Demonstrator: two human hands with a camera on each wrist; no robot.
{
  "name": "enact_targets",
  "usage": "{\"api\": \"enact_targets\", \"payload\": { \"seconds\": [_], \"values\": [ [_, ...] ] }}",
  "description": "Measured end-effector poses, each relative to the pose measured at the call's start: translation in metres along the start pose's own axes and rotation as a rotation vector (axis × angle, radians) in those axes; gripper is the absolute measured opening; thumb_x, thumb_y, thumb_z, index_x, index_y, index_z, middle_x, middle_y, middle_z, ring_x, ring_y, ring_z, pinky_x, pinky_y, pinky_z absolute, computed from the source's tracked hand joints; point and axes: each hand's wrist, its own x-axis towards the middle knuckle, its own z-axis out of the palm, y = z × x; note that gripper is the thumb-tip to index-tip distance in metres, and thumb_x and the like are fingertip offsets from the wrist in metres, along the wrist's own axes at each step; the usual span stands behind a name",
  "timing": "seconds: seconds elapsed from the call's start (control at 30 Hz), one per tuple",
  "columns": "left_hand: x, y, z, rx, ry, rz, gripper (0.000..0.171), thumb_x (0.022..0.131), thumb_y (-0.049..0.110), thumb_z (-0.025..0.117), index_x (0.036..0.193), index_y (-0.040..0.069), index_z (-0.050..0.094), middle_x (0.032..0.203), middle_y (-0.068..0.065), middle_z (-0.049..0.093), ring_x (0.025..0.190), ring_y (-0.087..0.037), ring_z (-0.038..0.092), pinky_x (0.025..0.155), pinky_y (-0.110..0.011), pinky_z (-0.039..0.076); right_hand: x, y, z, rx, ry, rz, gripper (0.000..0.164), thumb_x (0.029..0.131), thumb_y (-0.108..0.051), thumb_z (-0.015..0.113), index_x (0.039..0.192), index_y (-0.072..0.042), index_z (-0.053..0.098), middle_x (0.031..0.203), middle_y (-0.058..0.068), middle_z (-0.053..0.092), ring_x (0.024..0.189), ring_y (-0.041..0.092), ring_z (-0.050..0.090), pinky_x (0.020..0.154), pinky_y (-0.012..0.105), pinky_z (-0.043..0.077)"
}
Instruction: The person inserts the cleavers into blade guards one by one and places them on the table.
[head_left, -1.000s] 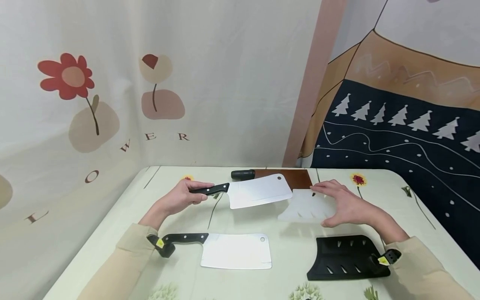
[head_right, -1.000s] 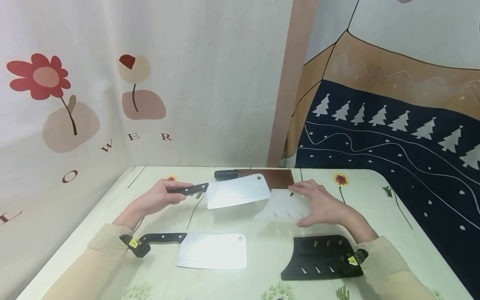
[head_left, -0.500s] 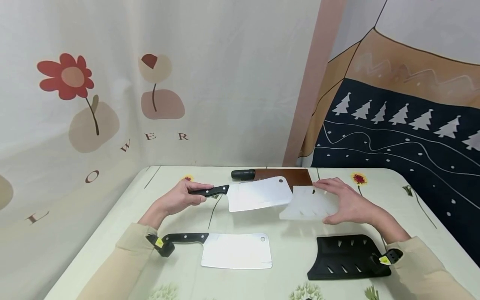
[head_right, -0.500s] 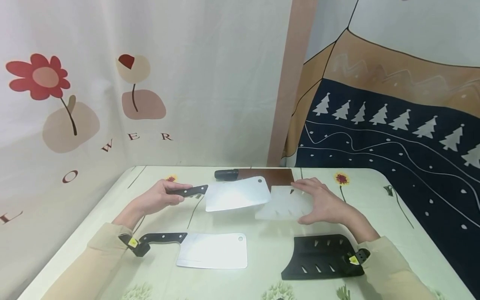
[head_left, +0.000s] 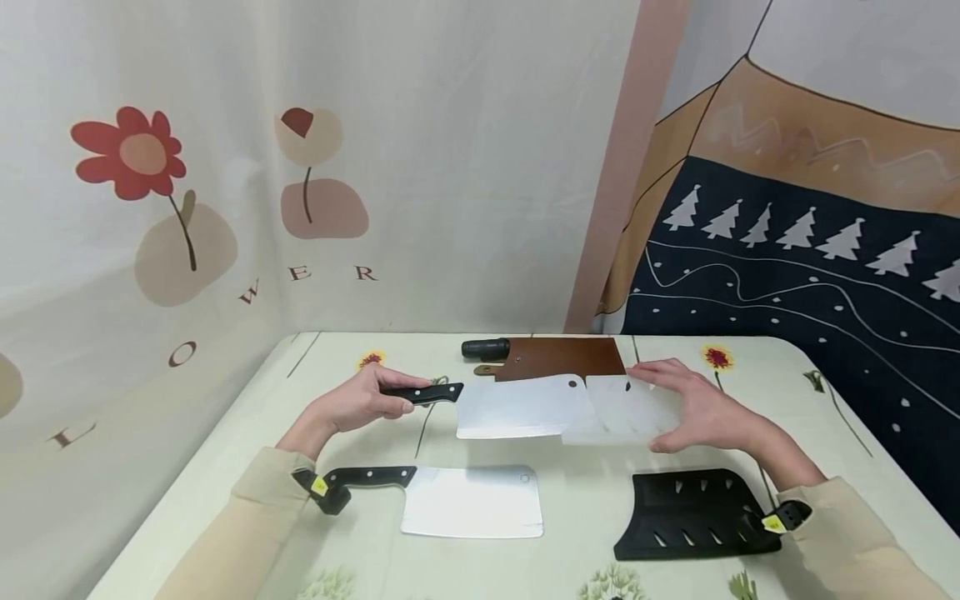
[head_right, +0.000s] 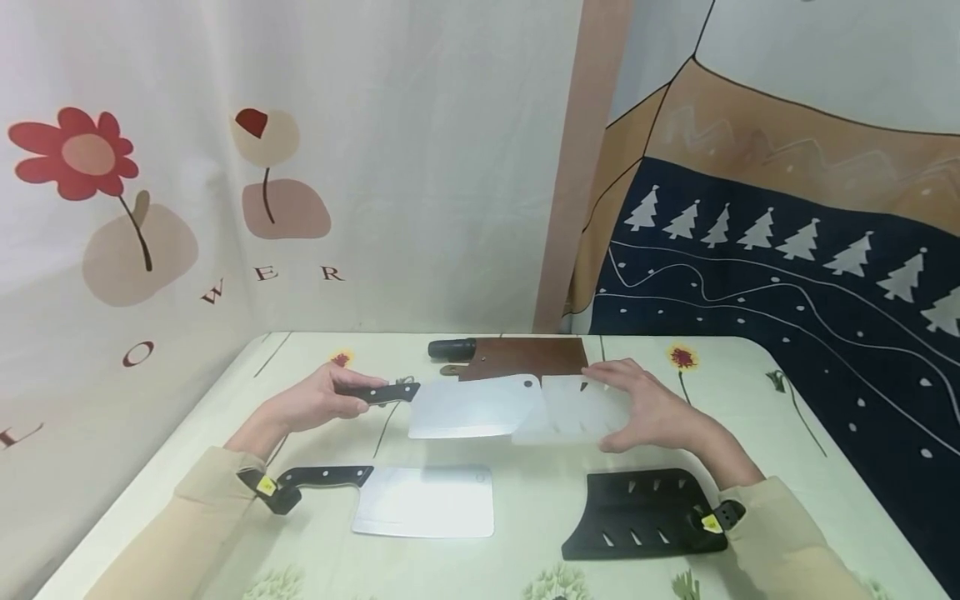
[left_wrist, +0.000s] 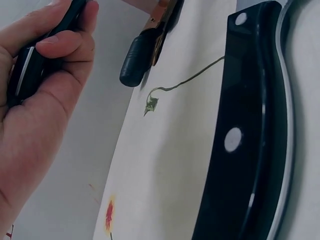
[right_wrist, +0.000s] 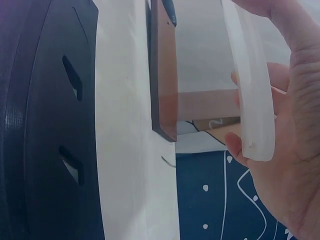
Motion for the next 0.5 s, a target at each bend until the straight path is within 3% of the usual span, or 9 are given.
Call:
{"api": "enact_targets", "payload": {
  "seconds": [0.2,0.37,0.5],
  "values": [
    [-0.004,-0.002,-0.002,0.008,-0.033,-0.007,0.042,0.09,-0.007,0.068,0.131,0.002,0.07,0.089,-0.008,0.061,0.065,-0.013,0.045,0.063,-0.024,0.04,-0.001,-0.003,0.004,0.021,-0.015,-0.022,0.088,0.063,-0.026,0.094,0.142,-0.006,0.06,0.144,0.018,0.052,0.131,0.039,0.043,0.097,0.068,0.042],
    [-0.005,-0.004,0.0,-0.035,-0.079,0.027,0.044,0.09,-0.009,0.067,0.123,0.018,0.077,0.099,-0.007,0.065,0.068,-0.01,0.046,0.063,-0.021,0.041,0.0,-0.009,0.006,0.035,-0.055,-0.041,0.09,0.062,-0.028,0.093,0.143,-0.006,0.059,0.144,0.015,0.053,0.13,0.038,0.044,0.095,0.065,0.044],
    [-0.003,-0.003,0.003,-0.078,-0.056,0.038,0.042,0.09,-0.009,0.067,0.119,0.019,0.078,0.102,-0.008,0.065,0.068,-0.01,0.046,0.063,-0.021,0.041,0.001,-0.014,0.007,0.021,-0.066,-0.056,0.092,0.062,-0.032,0.093,0.144,-0.007,0.058,0.143,0.015,0.054,0.13,0.039,0.044,0.095,0.066,0.045]
  ]
}}
